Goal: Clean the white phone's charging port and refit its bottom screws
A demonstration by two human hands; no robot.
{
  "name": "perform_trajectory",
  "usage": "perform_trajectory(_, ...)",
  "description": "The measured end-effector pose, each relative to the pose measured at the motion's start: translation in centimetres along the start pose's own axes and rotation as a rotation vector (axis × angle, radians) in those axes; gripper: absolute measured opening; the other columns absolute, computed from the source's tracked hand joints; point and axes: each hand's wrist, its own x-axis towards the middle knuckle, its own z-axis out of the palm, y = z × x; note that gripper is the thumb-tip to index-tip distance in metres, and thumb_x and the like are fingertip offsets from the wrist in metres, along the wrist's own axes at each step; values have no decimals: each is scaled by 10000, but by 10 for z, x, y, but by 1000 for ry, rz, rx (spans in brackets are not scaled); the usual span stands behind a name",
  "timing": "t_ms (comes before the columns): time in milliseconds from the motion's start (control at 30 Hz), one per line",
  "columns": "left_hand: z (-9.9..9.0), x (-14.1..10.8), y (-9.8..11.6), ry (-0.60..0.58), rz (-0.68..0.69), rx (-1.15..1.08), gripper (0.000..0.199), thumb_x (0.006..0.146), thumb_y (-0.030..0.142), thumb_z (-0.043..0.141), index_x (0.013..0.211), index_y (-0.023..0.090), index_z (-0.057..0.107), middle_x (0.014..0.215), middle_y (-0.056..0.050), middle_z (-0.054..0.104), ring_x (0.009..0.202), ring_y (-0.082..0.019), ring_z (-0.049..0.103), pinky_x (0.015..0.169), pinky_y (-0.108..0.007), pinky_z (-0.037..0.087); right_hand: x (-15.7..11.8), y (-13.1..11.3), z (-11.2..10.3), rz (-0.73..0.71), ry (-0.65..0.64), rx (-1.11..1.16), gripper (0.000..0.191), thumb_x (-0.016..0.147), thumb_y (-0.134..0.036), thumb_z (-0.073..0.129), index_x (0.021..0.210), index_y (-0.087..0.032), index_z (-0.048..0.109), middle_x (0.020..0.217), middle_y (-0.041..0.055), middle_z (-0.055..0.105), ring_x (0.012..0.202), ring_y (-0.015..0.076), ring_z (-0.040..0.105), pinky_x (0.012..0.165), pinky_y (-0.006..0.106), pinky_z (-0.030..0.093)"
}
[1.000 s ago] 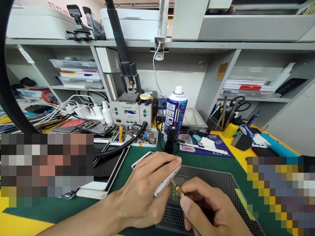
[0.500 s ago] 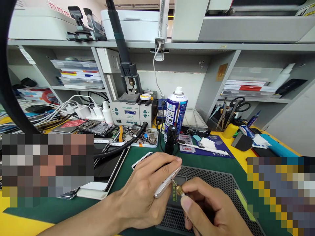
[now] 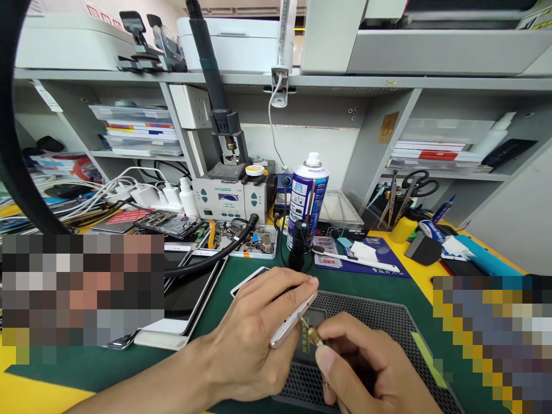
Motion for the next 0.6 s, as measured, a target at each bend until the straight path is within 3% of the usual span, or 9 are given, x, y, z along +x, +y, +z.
perform_trajectory(600,2,-2,-1,-12,-20,0,494,811,-9,506,1289,61,608,1132,-197,656,1004,-244,647,827,-401,608,-4,-4,-1,20,9,4,427,986,-607,433,917,-196,529,585,-27,491,432,81,430,399,181,336)
